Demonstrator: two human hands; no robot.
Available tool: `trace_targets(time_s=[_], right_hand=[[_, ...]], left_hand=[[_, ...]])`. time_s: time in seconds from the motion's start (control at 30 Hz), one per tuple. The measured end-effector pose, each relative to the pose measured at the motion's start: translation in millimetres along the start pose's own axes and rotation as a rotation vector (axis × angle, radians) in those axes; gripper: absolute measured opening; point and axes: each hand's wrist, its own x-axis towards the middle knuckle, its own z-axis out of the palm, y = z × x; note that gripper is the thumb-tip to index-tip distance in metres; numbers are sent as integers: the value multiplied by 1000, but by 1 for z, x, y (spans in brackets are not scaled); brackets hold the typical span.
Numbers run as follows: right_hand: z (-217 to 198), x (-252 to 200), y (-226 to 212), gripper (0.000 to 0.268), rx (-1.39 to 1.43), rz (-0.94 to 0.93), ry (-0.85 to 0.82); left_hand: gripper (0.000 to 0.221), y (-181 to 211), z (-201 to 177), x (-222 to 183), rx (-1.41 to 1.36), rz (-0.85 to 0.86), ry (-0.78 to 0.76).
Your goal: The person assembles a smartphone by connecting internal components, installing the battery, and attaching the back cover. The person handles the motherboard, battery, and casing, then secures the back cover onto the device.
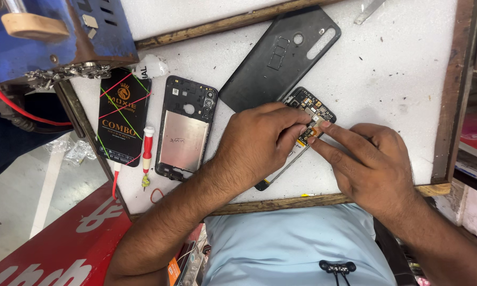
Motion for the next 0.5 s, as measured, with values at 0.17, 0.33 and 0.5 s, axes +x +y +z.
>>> trace_targets(time_s=[0.17,0.33,0.5], right_hand=[[5,-4,4,42,-17,-19,10],[8,-5,6,43,10,-17,33],[6,-5,5,50,-20,-24,23]], left_hand=[[16,-1,0,-1,-2,37,38],[16,-2,2,-2,-22,10,27],[16,-3,2,-3,-21,9,35]])
